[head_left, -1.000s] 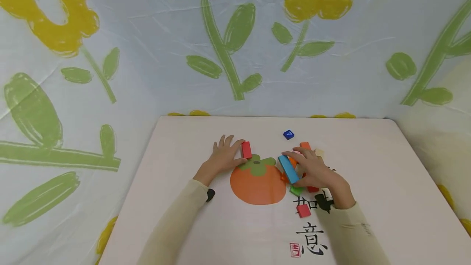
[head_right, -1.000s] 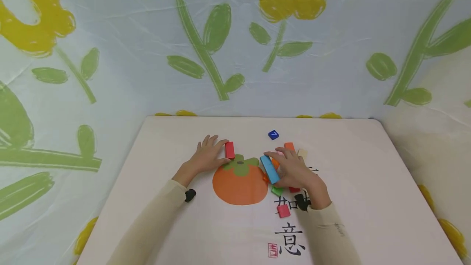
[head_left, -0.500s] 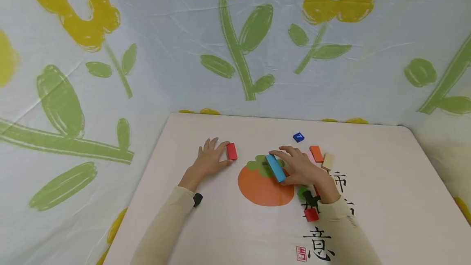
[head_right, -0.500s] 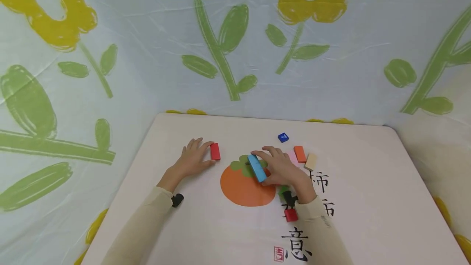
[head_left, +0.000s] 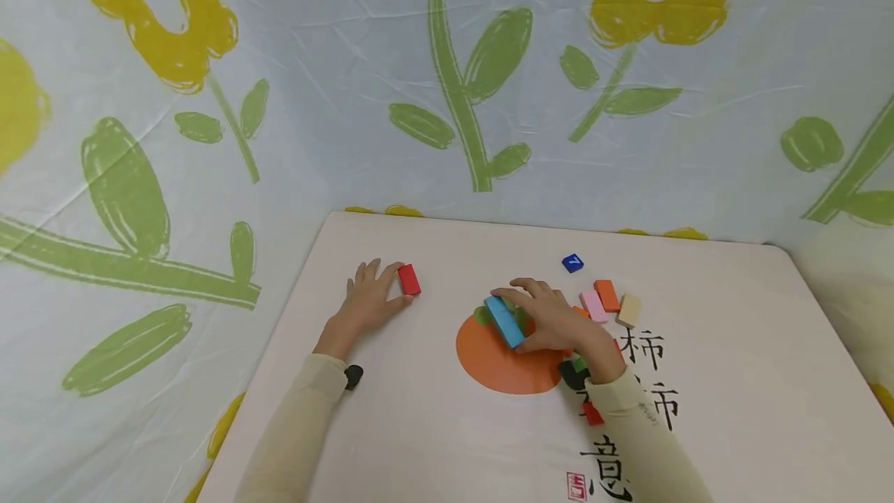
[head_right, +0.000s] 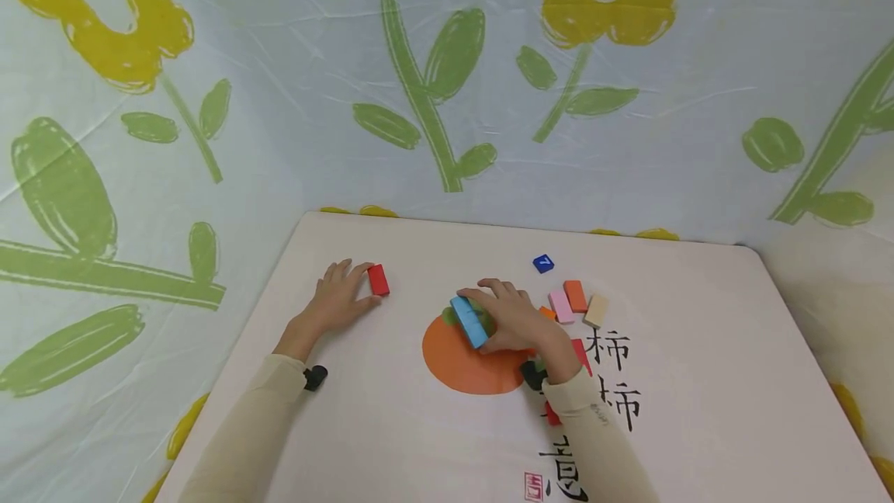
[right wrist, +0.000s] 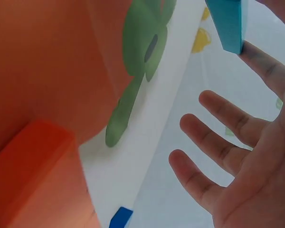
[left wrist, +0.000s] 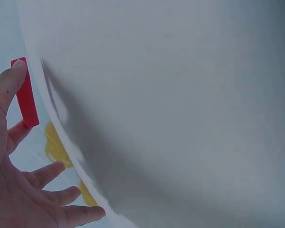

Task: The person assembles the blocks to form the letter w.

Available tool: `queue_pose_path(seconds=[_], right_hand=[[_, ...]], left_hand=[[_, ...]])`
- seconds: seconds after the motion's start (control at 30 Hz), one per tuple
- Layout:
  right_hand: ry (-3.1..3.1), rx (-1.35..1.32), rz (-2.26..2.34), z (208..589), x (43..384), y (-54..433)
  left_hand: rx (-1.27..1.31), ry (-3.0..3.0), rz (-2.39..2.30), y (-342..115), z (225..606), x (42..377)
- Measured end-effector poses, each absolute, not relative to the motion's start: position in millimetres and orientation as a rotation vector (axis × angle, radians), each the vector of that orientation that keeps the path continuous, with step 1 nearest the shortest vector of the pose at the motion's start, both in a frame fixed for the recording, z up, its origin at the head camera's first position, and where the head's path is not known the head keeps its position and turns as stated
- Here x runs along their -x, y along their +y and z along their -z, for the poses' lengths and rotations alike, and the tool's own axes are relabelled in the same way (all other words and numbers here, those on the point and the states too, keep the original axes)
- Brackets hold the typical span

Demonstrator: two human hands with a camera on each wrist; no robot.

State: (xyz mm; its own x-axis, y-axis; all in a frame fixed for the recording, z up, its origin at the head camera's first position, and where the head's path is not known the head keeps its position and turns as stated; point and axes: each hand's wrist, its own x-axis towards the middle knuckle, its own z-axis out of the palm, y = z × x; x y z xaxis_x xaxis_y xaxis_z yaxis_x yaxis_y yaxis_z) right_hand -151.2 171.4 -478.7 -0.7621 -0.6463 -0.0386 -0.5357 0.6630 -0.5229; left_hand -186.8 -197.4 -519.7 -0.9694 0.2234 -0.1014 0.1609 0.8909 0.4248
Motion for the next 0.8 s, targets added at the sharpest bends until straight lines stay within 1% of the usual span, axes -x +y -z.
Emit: queue_pose_path(seconds=[0.33, 0.8], right_hand=[[2.649, 0.965, 0.705, 478.9, 157.5, 151.0], [2.634, 0.99, 0.619, 475.4, 167.2, 104.9]], left_hand=[[-0.231, 2.86, -0.629, -213.3, 526.2, 196.3], [-0.2, 2.862, -0.56, -211.9, 526.3, 196.6]])
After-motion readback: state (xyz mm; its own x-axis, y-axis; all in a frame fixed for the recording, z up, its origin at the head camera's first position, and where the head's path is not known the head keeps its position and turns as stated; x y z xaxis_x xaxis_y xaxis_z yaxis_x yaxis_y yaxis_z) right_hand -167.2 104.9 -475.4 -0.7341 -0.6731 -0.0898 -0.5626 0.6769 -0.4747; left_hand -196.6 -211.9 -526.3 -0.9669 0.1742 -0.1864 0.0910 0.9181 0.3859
